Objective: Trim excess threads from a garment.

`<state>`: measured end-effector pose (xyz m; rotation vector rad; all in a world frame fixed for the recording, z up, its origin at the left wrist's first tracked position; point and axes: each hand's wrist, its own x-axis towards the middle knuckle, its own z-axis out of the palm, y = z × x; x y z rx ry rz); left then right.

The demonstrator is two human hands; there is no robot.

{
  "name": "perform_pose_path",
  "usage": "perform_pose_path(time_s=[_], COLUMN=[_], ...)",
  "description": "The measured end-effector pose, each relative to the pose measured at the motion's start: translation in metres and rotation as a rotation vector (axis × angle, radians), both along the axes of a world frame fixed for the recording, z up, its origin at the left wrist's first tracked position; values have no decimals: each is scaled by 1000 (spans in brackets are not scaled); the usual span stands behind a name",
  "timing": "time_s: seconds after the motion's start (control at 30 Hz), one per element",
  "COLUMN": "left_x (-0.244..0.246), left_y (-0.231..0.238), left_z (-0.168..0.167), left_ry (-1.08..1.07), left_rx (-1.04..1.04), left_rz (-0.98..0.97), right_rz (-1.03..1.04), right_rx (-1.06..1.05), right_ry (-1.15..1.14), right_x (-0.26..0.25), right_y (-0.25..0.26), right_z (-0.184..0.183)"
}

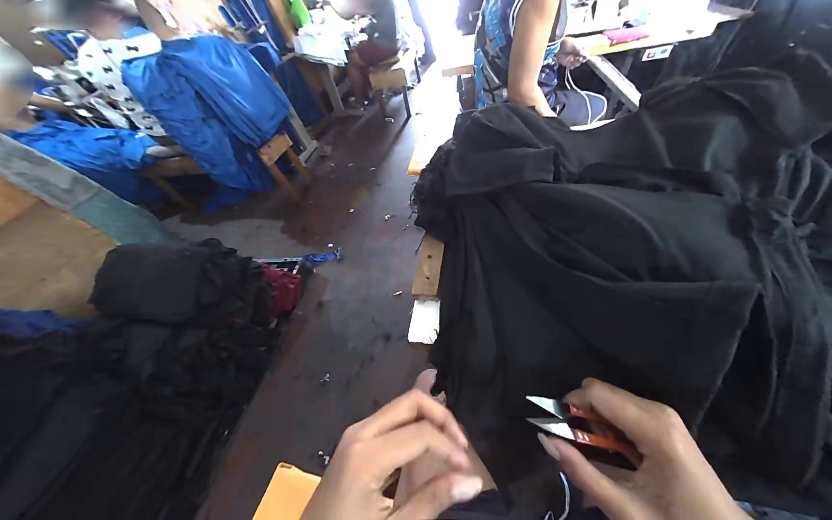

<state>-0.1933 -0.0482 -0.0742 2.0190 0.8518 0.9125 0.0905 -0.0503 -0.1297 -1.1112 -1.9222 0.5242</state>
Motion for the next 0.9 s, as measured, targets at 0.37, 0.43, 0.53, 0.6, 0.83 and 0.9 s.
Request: perform_pose_path(time_s=[0.37,0.43,0.53,0.6,0.83,0.9], left_x=[33,33,37,41,60,65], left_y=[10,14,15,17,20,18], left_z=[-55,-53,-48,-49,-41,-37], left_ry=[89,111,141,140,172,160], left_rx=[162,149,160,170,154,134], left_rz=[341,316,326,375,631,598], right_rz=[103,-64,-257,-321,-410,-404], right_rx=[-112,-63,4,41,157,131], right_ry=[51,4,-54,-88,-163,-133], right_x=[20,17,13,9,1,2], right_y=[12,18,30,36,45,44], right_z=[21,20,13,10,2,3])
